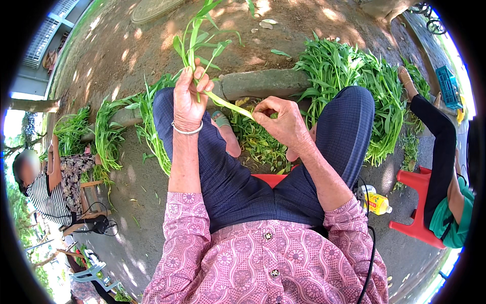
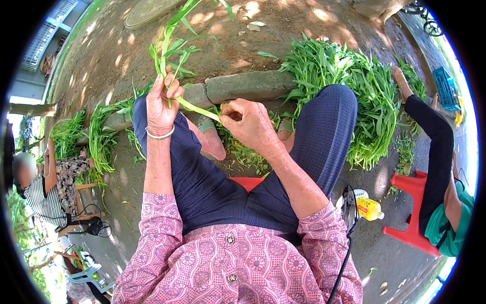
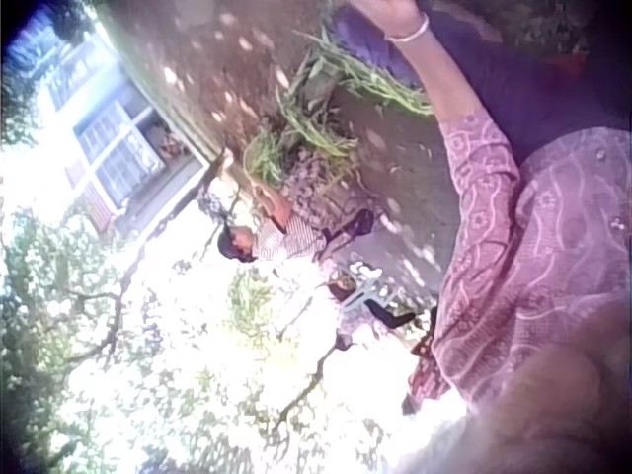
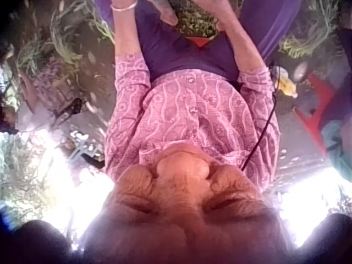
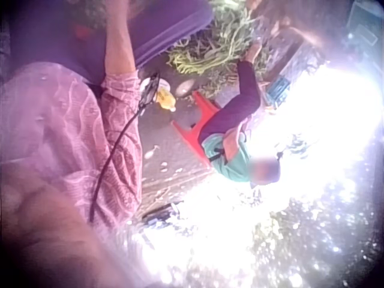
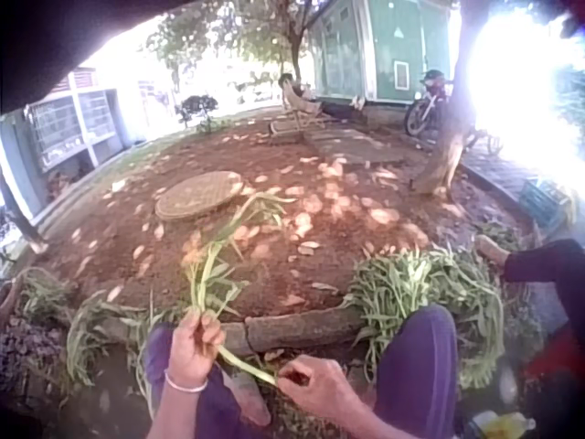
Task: The person is stripping leaves from vegetable stems by hand. They pick up a stem from a pile, strip the leaves off, and place the stem into a separate pile.
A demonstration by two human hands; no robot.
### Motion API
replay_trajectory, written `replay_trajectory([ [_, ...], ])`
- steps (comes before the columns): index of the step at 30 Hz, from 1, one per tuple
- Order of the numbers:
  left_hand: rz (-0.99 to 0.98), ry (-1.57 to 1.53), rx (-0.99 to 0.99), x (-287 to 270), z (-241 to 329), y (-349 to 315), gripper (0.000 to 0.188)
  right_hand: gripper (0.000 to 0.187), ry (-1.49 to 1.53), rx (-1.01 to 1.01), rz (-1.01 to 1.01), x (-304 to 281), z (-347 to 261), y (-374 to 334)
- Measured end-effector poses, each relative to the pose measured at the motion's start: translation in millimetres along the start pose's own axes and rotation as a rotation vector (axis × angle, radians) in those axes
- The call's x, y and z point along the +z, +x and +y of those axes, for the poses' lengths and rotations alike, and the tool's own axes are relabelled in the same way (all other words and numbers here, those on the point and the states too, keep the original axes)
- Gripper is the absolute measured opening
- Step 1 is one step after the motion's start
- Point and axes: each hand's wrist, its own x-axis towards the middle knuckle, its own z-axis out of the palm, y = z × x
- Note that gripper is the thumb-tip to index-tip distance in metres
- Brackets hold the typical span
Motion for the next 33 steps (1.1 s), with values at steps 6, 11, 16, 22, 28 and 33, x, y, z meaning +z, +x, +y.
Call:
replay_trajectory([
  [6,0.023,0.087,0.005,6.8,-4.0,-2.4,0.029,0.019,-0.069,0.164,-0.078,-1.1,-3.2,0.0],
  [11,0.016,0.104,0.009,8.6,-7.4,-2.1,0.028,0.016,-0.127,0.088,-0.036,4.6,6.3,-0.2],
  [16,0.028,0.087,0.013,7.4,-6.2,-2.1,0.027,0.017,-0.35,0.003,0.019,8.1,19.2,1.6],
  [22,0.004,0.009,0.013,0.0,-3.4,0.3,0.027,0.015,-0.427,0.075,-0.021,-11.3,24.0,5.7],
  [28,0.052,-0.031,0.04,-3.7,-2.5,-0.5,0.028,0.021,0.056,0.175,-0.077,-15.5,11.2,4.3],
  [33,0.067,-0.033,0.046,0.5,-3.9,-0.6,0.029,0.031,0.002,0.099,-0.118,-7.4,11.6,2.8],
])
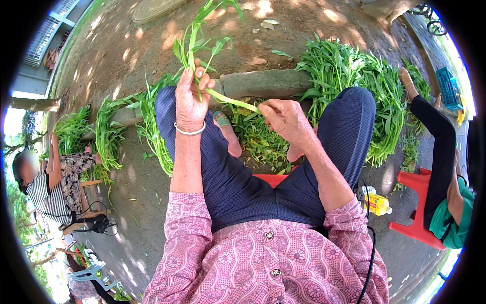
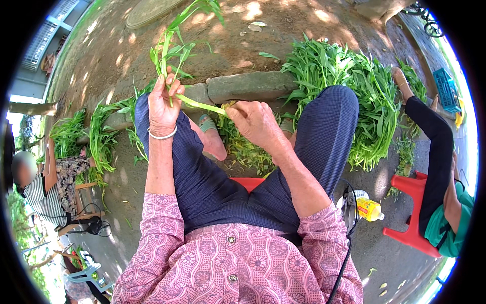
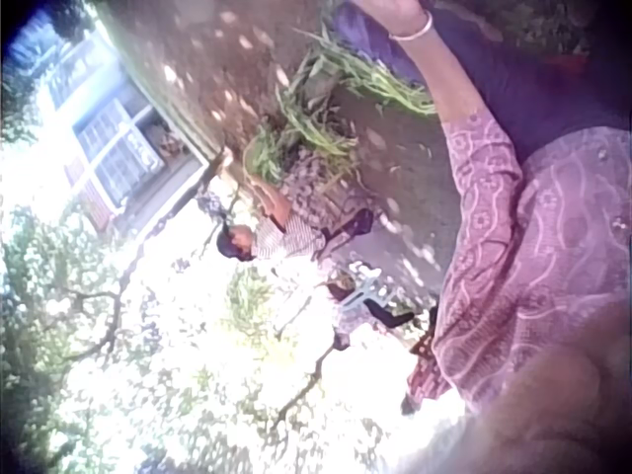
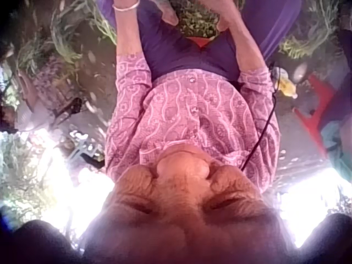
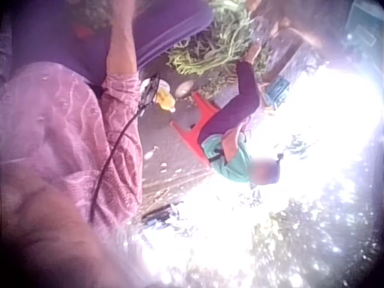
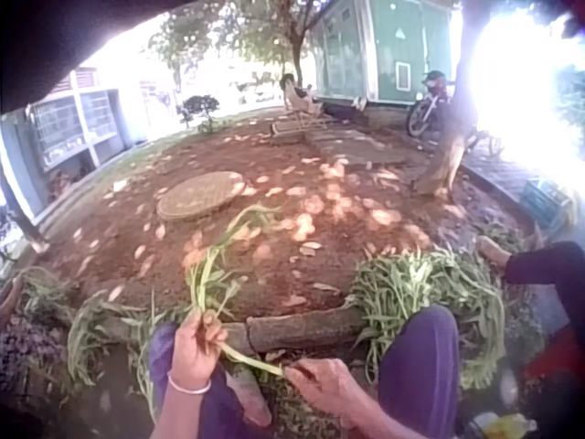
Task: The person is stripping leaves from vegetable stems by hand. They pick up a stem from a pile, strip the leaves off, and place the stem into a separate pile.
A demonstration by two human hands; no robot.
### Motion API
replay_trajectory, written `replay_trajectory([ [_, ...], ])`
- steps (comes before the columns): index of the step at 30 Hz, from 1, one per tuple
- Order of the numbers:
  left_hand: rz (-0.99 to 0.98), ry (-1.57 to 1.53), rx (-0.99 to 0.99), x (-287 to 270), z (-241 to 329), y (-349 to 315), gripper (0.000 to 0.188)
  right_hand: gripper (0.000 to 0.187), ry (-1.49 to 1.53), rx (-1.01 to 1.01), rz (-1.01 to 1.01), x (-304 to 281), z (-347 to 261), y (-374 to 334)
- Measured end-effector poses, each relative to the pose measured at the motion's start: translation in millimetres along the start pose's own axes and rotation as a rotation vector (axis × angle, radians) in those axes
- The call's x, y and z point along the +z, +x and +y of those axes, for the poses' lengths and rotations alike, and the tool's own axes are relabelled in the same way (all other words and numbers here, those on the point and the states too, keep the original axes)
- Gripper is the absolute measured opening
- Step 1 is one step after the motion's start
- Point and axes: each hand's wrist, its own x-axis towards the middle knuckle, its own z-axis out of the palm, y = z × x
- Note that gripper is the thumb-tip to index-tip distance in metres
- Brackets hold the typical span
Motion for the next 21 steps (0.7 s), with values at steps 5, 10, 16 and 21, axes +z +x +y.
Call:
replay_trajectory([
  [5,-0.018,0.027,-0.009,2.2,-2.7,-0.6,0.029,0.034,-0.067,-0.056,0.071,12.9,2.4,1.4],
  [10,-0.064,0.03,-0.03,2.3,-2.4,-1.8,0.029,0.035,0.165,0.148,-0.015,14.4,0.1,4.1],
  [16,-0.04,0.028,-0.026,4.2,-1.2,-1.9,0.029,0.032,0.212,0.178,-0.069,9.8,-2.1,3.8],
  [21,-0.022,-0.024,-0.02,2.0,1.1,-0.4,0.028,0.023,0.275,0.15,-0.091,5.5,-2.7,1.5],
])
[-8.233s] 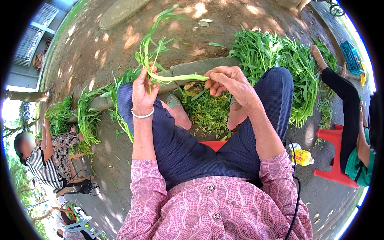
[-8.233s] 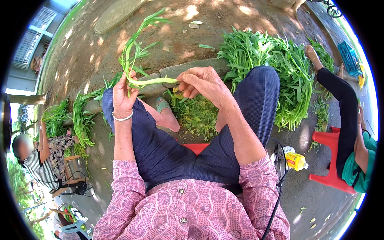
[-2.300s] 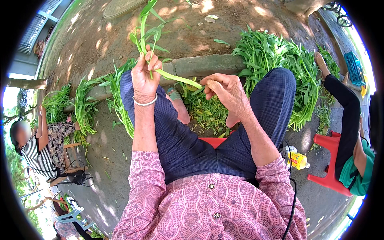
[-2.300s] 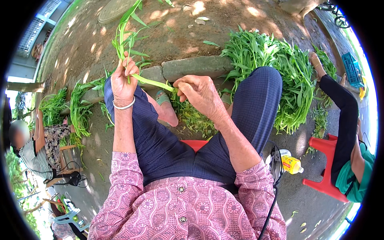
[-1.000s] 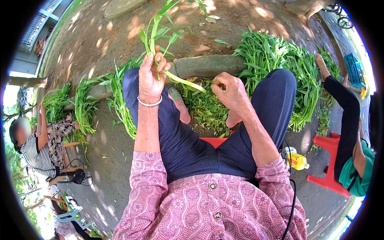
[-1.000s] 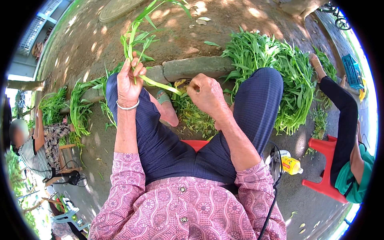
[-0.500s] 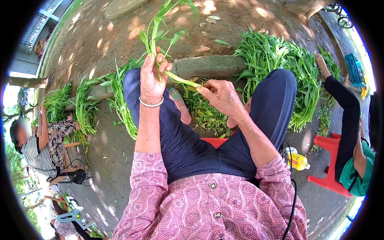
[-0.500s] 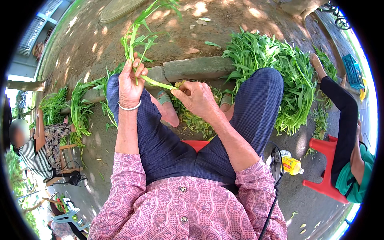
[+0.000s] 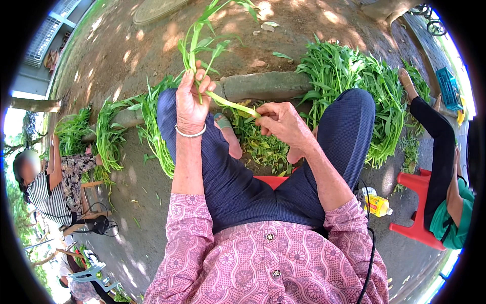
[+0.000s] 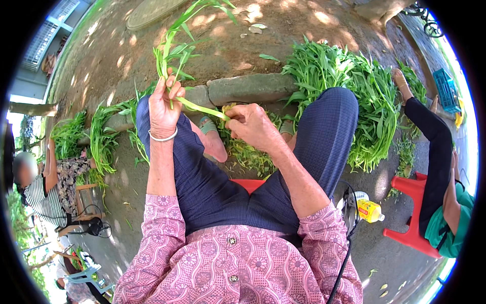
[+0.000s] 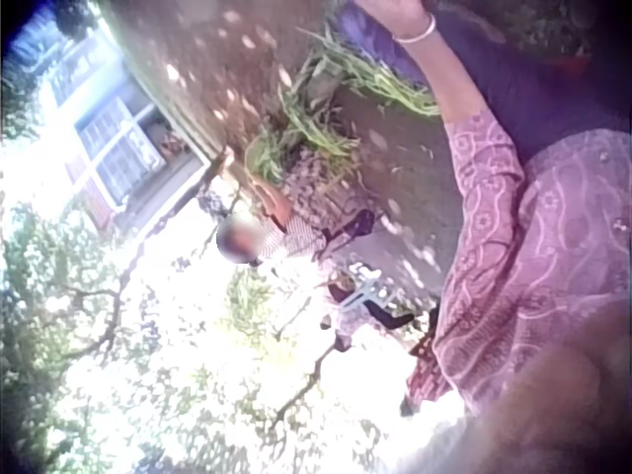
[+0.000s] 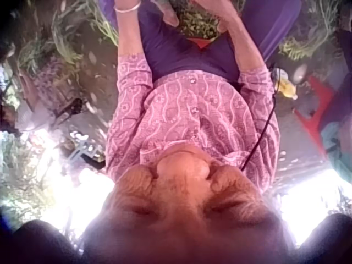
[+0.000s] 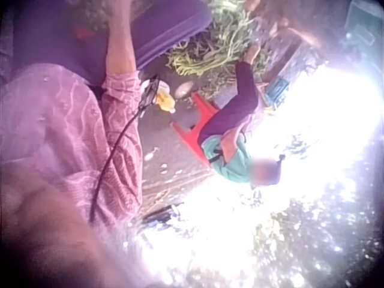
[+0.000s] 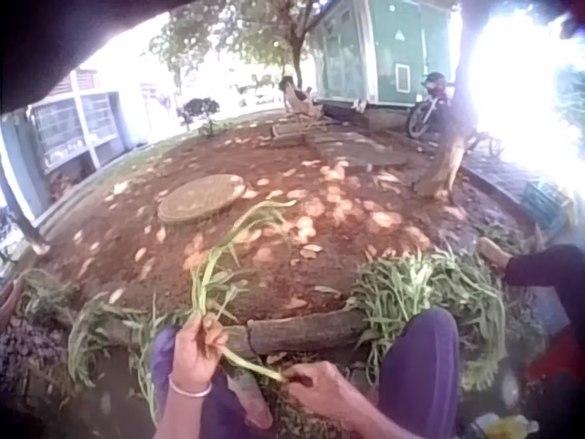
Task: The person is stripping leaves from vegetable stems by hand. They pick up a stem from a pile, strip the leaves off, and place the stem into a separate pile.
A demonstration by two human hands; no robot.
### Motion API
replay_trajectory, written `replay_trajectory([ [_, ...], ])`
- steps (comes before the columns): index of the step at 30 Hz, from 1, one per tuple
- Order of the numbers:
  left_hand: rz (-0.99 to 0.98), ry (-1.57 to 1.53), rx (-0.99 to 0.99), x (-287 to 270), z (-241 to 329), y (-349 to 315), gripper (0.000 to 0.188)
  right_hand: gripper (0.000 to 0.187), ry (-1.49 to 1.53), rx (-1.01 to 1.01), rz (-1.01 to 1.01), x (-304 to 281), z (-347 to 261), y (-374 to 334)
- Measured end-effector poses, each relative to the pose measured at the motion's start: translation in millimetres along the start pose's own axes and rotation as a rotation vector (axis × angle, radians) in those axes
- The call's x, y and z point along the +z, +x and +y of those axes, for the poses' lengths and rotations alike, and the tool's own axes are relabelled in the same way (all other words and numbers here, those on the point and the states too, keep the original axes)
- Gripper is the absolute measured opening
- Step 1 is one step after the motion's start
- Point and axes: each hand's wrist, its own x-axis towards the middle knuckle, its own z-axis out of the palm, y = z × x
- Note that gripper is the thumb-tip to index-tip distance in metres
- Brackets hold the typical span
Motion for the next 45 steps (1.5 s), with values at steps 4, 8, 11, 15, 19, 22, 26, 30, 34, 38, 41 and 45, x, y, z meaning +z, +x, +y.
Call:
replay_trajectory([
  [4,-0.005,-0.059,0.012,-8.2,5.0,1.7,0.027,0.034,-0.054,0.092,0.0,-11.0,-5.9,-3.0],
  [8,-0.017,-0.121,-0.007,-10.2,4.7,4.1,0.027,0.033,-0.138,0.055,0.028,-12.0,-4.0,-3.5],
  [11,-0.014,-0.129,-0.009,-10.4,5.3,3.7,0.027,0.033,-0.023,0.021,0.001,-9.4,-4.3,-3.6],
  [15,0.022,-0.091,0.011,-8.7,4.5,2.1,0.027,0.033,0.036,0.034,-0.026,-7.7,-7.7,-4.8],
  [19,0.029,-0.062,0.015,-7.8,3.1,2.3,0.027,0.031,-0.135,-0.061,-0.003,-1.3,-9.3,-6.4],
  [22,0.037,-0.053,0.012,-7.5,1.4,2.3,0.027,0.027,-0.261,-0.139,0.037,2.5,-3.5,-5.0],
  [26,0.04,-0.062,0.011,-7.5,1.5,2.1,0.027,0.017,-0.344,-0.387,0.155,8.1,6.8,-1.9],
  [30,0.025,-0.125,-0.002,-5.6,2.1,1.3,0.028,0.013,-0.43,-0.472,0.244,12.1,11.9,1.7],
  [34,-0.026,-0.235,-0.047,-3.7,4.7,1.9,0.03,0.013,-0.533,-0.531,0.317,15.9,11.8,1.5],
  [38,-0.043,-0.282,-0.061,-3.6,5.7,1.3,0.03,0.013,-0.589,-0.56,0.312,20.0,7.3,-2.9],
  [41,-0.063,-0.285,-0.066,-6.6,5.9,2.0,0.03,0.011,-0.612,-0.572,0.321,21.8,7.5,-3.6],
  [45,-0.054,-0.246,-0.057,-7.1,6.8,2.0,0.03,0.012,-0.638,-0.535,0.323,22.7,10.8,-1.6],
])
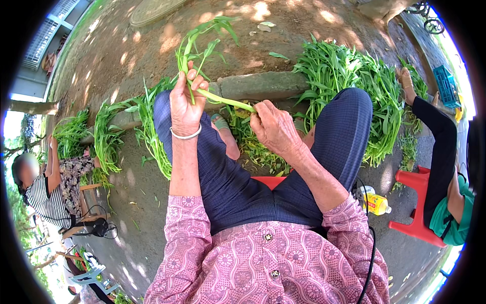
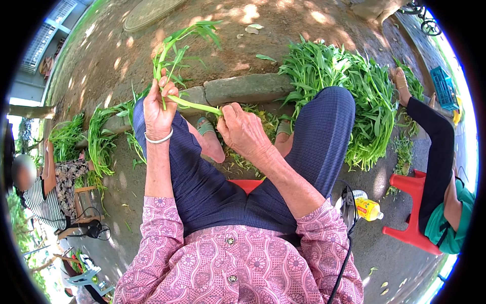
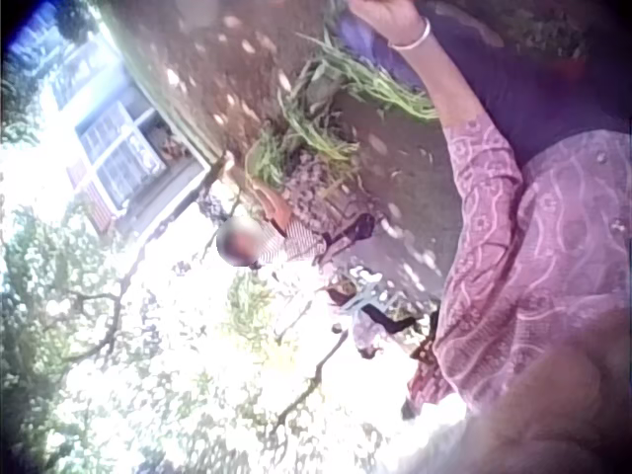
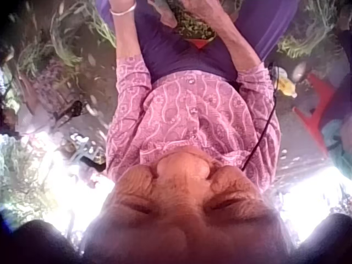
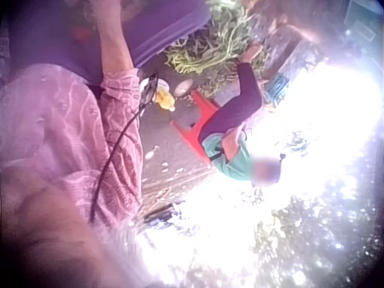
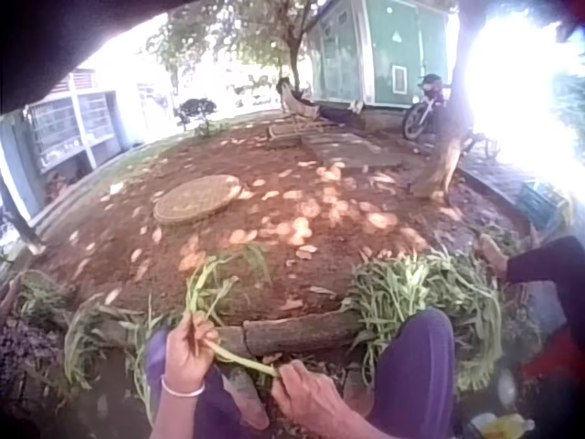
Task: The person is stripping leaves from vegetable stems by hand. They pick up a stem from a pile, strip the leaves off, and place the stem into a separate pile.
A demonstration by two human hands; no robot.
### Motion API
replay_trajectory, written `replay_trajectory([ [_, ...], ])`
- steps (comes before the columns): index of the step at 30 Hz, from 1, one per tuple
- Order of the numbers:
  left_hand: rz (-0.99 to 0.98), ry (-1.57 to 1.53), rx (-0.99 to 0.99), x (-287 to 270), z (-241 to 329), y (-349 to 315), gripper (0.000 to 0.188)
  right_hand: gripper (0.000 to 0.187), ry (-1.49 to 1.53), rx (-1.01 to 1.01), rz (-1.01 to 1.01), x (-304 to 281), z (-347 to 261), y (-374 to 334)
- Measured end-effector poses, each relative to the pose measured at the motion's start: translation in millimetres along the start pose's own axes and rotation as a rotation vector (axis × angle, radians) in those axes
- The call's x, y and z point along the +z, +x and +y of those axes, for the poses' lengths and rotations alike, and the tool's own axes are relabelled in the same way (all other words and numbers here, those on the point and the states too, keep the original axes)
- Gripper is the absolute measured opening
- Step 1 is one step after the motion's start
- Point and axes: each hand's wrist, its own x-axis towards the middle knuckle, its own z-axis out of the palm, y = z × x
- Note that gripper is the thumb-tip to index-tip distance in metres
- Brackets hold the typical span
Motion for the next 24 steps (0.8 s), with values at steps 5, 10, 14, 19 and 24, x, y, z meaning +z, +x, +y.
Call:
replay_trajectory([
  [5,-0.022,0.017,-0.006,3.0,0.2,-0.3,0.032,0.011,0.058,0.039,0.001,0.9,2.8,1.1],
  [10,-0.06,0.079,-0.017,8.5,-0.9,0.3,0.033,0.011,0.09,0.024,-0.021,-2.4,8.4,0.7],
  [14,-0.072,0.145,-0.03,9.5,-4.9,1.0,0.032,0.01,0.007,0.054,-0.079,2.3,15.7,-4.9],
  [19,-0.041,0.077,-0.009,5.2,2.5,-1.1,0.031,0.009,0.012,-0.008,0.012,-2.4,1.0,0.0],
  [24,-0.022,0.054,0.015,1.4,1.1,0.3,0.03,0.01,-0.062,-0.04,0.078,1.2,-4.0,-0.4],
])
